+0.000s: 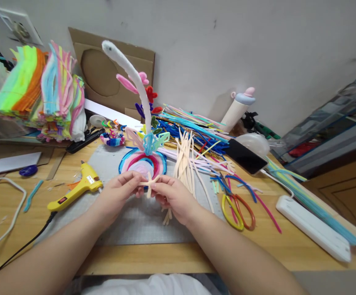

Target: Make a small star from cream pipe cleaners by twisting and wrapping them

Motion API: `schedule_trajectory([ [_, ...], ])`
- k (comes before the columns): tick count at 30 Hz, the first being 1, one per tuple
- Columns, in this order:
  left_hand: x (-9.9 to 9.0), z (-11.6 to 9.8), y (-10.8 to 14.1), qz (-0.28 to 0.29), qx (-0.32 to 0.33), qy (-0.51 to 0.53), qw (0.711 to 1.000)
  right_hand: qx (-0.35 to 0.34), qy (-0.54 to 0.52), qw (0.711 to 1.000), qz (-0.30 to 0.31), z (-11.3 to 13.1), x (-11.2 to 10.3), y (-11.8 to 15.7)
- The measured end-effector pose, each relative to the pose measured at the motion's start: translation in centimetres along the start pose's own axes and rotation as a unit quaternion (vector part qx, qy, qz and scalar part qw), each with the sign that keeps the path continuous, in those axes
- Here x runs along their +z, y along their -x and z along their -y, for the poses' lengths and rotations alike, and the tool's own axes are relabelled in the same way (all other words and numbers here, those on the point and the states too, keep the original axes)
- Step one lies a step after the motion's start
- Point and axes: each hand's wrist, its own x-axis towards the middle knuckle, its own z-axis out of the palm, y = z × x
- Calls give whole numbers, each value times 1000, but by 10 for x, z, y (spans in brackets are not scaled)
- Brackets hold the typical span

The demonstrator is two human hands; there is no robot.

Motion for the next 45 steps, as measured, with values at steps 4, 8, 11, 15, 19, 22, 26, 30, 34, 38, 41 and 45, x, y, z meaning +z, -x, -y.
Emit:
schedule_trajectory([
  [4,2,-3,5,-7,83,-105,991,-11,0,1000,-1,0,1,1],
  [8,2,-3,9,-28,173,-244,954,-34,20,999,-26,0,3,3],
  [11,2,-3,11,-20,208,-267,941,-36,0,998,-52,0,5,3],
  [15,2,-4,13,-6,211,-258,943,-49,-5,996,-69,-2,6,3],
  [19,3,-5,13,3,192,-216,957,-65,4,995,-70,-6,5,1],
  [22,3,-4,11,13,181,-188,965,-70,8,995,-66,-9,4,-1],
  [26,4,1,5,-6,78,-84,993,-83,38,994,-63,-8,4,-2],
  [30,6,5,0,1,-16,34,999,-79,94,991,-49,-4,6,-3],
  [34,5,2,0,11,-19,46,999,-21,134,990,-32,1,8,0],
  [38,-1,-3,1,28,-27,63,997,-33,332,941,62,26,-1,7],
  [41,-4,-4,2,35,-71,88,993,-114,538,835,-28,62,-33,2],
  [45,-1,-3,3,53,-119,112,985,-110,621,738,-239,102,-101,-32],
])
